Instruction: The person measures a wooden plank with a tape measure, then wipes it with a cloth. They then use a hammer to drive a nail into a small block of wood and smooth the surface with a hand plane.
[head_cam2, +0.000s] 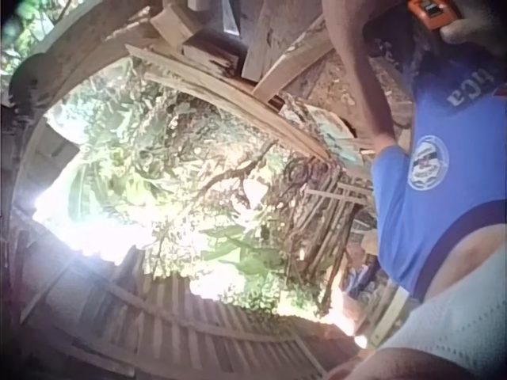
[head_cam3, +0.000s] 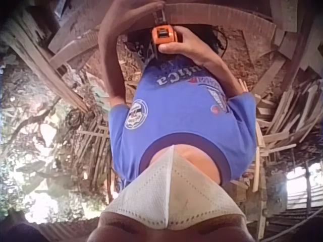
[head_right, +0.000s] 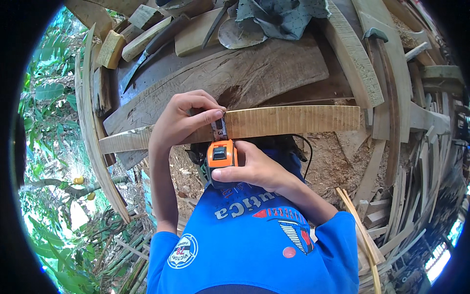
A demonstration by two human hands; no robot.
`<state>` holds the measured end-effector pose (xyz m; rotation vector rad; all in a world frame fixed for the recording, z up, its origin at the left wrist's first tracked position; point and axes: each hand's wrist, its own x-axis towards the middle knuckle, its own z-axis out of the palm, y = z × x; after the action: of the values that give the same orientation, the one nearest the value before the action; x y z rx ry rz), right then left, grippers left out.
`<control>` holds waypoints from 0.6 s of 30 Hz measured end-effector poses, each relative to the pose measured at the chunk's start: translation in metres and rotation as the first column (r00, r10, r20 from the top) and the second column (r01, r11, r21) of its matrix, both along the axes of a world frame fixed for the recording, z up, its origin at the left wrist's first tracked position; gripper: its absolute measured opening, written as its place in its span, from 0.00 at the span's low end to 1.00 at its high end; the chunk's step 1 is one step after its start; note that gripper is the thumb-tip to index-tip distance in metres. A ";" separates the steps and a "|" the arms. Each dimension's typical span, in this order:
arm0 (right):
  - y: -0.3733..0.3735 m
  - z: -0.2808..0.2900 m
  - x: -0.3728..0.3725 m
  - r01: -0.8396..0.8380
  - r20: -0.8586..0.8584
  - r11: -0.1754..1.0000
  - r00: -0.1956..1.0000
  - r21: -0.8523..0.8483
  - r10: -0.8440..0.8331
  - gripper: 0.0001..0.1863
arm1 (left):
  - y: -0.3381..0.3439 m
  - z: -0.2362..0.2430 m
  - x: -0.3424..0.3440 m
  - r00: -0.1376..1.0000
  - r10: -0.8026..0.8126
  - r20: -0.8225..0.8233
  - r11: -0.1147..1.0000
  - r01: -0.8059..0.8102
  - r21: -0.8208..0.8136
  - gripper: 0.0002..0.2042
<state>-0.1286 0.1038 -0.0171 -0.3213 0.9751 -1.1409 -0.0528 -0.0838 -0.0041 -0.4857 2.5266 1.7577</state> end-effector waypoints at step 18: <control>-0.006 0.007 0.001 -0.009 -0.047 0.998 0.999 0.063 0.012 0.31 | 0.002 0.004 0.000 0.996 0.015 0.092 1.000 -0.016 0.011 0.09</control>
<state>-0.1277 0.0977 -0.0102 -0.3040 1.0480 -1.0947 -0.0528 -0.0822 -0.0004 -0.5729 2.4559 1.7128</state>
